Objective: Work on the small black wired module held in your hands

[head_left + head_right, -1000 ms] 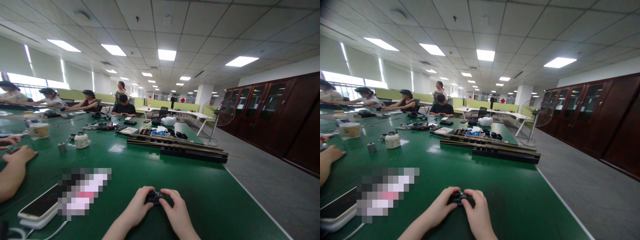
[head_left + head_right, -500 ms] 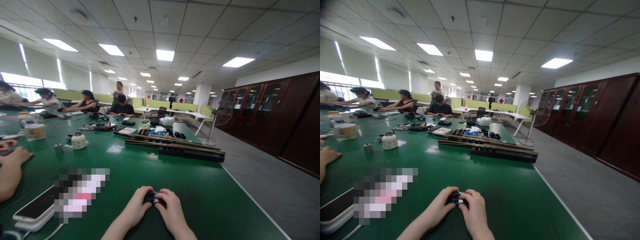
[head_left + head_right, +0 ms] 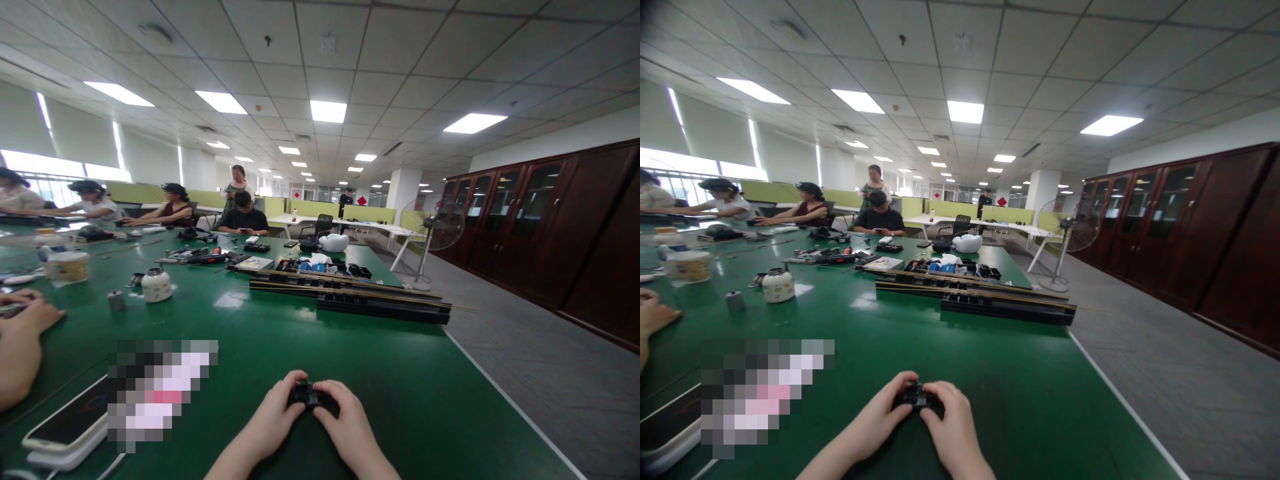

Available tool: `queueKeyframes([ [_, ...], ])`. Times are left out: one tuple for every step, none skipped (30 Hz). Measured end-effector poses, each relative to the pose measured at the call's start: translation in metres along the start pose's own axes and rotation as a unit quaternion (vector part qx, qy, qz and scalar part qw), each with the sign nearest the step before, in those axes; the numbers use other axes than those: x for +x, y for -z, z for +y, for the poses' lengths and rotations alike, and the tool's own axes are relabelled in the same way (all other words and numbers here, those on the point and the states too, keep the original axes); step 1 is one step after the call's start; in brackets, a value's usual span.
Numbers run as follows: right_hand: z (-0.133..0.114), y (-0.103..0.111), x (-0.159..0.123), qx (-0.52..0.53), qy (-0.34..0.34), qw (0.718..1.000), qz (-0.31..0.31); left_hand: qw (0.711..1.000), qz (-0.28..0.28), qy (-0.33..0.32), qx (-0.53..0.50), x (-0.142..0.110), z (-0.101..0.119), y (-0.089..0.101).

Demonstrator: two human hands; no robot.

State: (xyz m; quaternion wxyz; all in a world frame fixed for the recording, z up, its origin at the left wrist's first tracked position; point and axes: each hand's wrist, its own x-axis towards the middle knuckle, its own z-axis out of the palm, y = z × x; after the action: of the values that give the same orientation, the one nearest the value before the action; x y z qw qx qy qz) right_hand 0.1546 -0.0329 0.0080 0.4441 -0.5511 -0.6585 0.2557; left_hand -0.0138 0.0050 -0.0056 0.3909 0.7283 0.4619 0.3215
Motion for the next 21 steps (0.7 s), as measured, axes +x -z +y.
queueKeyframes([
  [-0.001,0.001,0.0,0.01,0.001,1.0,0.0,1.0,-0.002,-0.001,-0.007,0.0,-0.001,0.0],
  [-0.002,0.001,-0.001,0.019,0.001,1.0,0.001,1.0,-0.003,-0.001,-0.016,0.001,-0.001,-0.001],
  [-0.003,0.002,-0.001,0.025,-0.001,1.0,0.004,1.0,-0.004,-0.003,-0.029,0.001,-0.001,-0.001],
  [-0.004,0.003,-0.001,0.031,-0.003,1.0,0.007,0.999,-0.004,-0.005,-0.044,0.001,-0.001,-0.001],
  [-0.004,0.003,-0.001,0.034,-0.005,0.999,0.012,0.998,-0.006,-0.008,-0.062,0.002,-0.001,-0.001],
  [-0.004,0.003,-0.001,0.036,-0.008,0.999,0.017,0.997,-0.009,-0.01,-0.079,0.002,0.0,-0.001],
  [-0.003,0.003,-0.001,0.036,-0.011,0.999,0.021,0.995,-0.013,-0.011,-0.096,0.002,0.001,-0.001],
  [-0.002,0.002,0.0,0.036,-0.016,0.999,0.024,0.994,-0.017,-0.011,-0.112,0.002,0.001,-0.001],
  [-0.001,0.001,0.0,0.037,-0.022,0.999,0.025,0.992,-0.022,-0.011,-0.127,0.002,0.002,-0.001],
  [0.001,0.0,0.0,0.041,-0.028,0.999,0.024,0.99,-0.025,-0.011,-0.14,0.002,0.002,-0.001],
  [0.003,-0.001,0.001,0.046,-0.033,0.998,0.023,0.988,-0.027,-0.01,-0.152,0.002,0.002,0.0],
  [0.004,-0.002,0.001,0.053,-0.037,0.998,0.022,0.986,-0.028,-0.009,-0.163,0.002,0.002,0.0],
  [0.006,-0.002,0.001,0.06,-0.038,0.997,0.022,0.984,-0.03,-0.008,-0.173,0.002,0.003,0.0],
  [0.007,-0.003,0.0,0.066,-0.038,0.997,0.024,0.983,-0.031,-0.006,-0.183,0.002,0.003,0.0],
  [0.007,-0.003,0.0,0.07,-0.035,0.997,0.026,0.981,-0.032,-0.006,-0.191,0.002,0.003,0.0],
  [0.007,-0.003,0.0,0.072,-0.033,0.996,0.027,0.98,-0.034,-0.006,-0.198,0.002,0.002,0.0],
  [0.006,-0.003,0.0,0.072,-0.03,0.997,0.028,0.978,-0.036,-0.007,-0.204,0.003,0.002,0.0],
  [0.006,-0.002,0.0,0.07,-0.03,0.997,0.028,0.977,-0.037,-0.008,-0.209,0.003,0.002,-0.001],
  [0.005,-0.002,0.0,0.067,-0.03,0.997,0.028,0.976,-0.038,-0.01,-0.215,0.004,0.001,-0.001],
  [0.005,-0.001,0.0,0.064,-0.03,0.997,0.029,0.974,-0.037,-0.011,-0.222,0.004,0.0,-0.002],
  [0.004,-0.001,0.0,0.063,-0.031,0.997,0.03,0.972,-0.037,-0.012,-0.231,0.005,0.0,-0.002],
])
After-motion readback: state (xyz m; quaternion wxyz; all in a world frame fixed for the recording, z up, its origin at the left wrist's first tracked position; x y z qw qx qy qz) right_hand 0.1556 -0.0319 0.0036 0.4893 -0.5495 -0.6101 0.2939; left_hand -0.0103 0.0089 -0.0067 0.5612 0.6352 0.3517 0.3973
